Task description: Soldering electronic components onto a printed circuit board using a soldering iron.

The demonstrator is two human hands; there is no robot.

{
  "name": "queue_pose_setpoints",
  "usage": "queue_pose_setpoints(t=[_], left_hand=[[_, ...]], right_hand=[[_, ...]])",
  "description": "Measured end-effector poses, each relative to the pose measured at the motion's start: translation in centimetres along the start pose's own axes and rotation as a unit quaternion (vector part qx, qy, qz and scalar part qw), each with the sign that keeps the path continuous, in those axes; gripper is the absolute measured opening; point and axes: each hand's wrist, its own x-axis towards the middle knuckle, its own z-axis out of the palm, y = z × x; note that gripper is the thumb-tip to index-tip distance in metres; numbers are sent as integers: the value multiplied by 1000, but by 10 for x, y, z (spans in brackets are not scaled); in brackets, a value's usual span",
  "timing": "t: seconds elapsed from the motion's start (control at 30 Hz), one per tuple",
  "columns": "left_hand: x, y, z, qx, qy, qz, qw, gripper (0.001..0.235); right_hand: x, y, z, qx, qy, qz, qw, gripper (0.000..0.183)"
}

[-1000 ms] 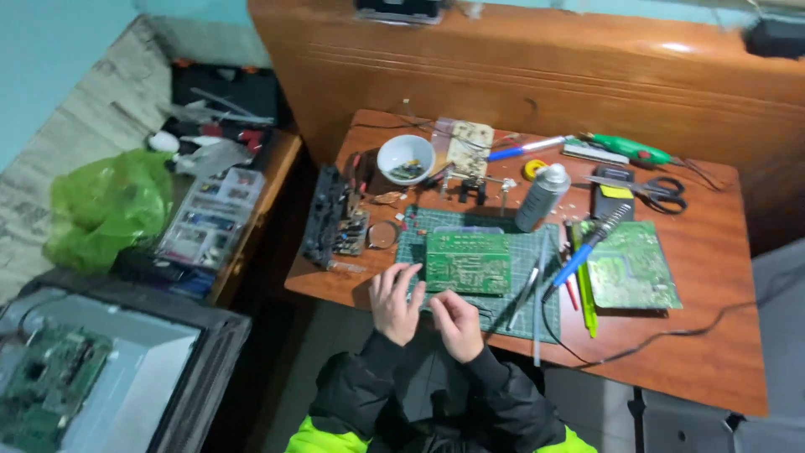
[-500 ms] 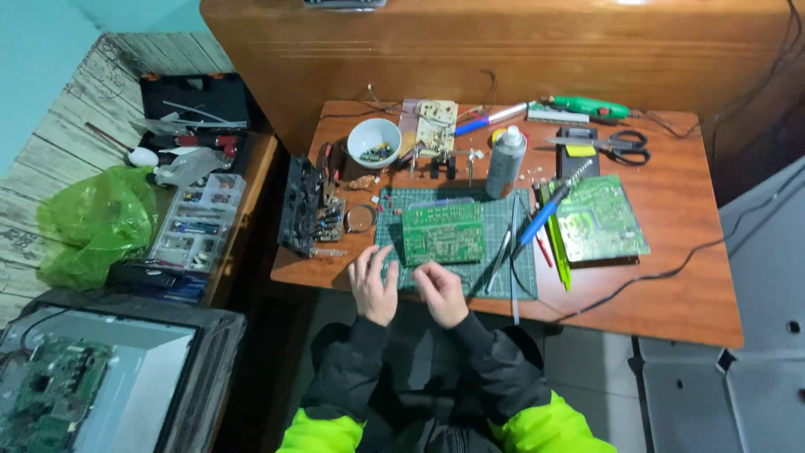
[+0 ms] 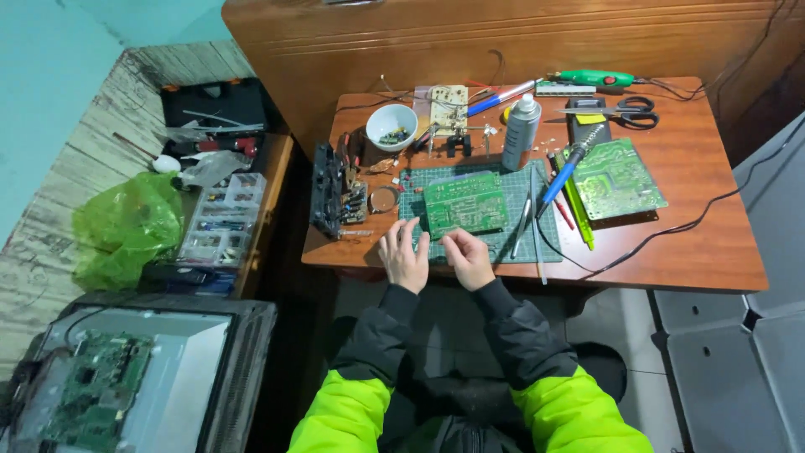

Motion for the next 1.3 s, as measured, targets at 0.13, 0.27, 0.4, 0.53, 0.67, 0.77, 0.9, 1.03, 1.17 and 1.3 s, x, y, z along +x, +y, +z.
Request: queue_pose_setpoints(t=[0.13,0.27,0.4,0.53,0.67,0.77,0.9,1.03,1.17,1.3], left_hand=[[-1,10,-9,11,4,-3,1000,40],[-1,9,-13,-2,17,11,1000,39],[1,8,-16,-22,-11,14,1000,39],[1,9,-18,-24,-20,8,999,40],[1,5,-16,-44,-10,15,999,40],[-3,2,-12,-55,9,24,998,37],[0,22,-15,-1,54,48,997,38],[3,41,-18,17,83,94,992,34],[19,59,-19,-25,82,118,989,31],[22,75,-23,-31,37,73,996,36]], right_hand=[[0,2,-6,-29,-8,-3,1000,20],[-2,0,-11,-56,-39,12,998,19],[-3,-8,-5,-56,-39,24,997,20],[-3,-11,-4,-78,-35,17,996,20],[-4,-12,-5,-75,-29,4,997,19],[-7,-12,-5,-74,-21,-3,997,19],[-3,-15,-3,-92,-8,-19,996,20],[-3,-23,-2,-129,6,-24,991,17],[10,-30,-6,-154,-20,-27,987,22],[8,-29,-9,-137,-14,41,990,22]])
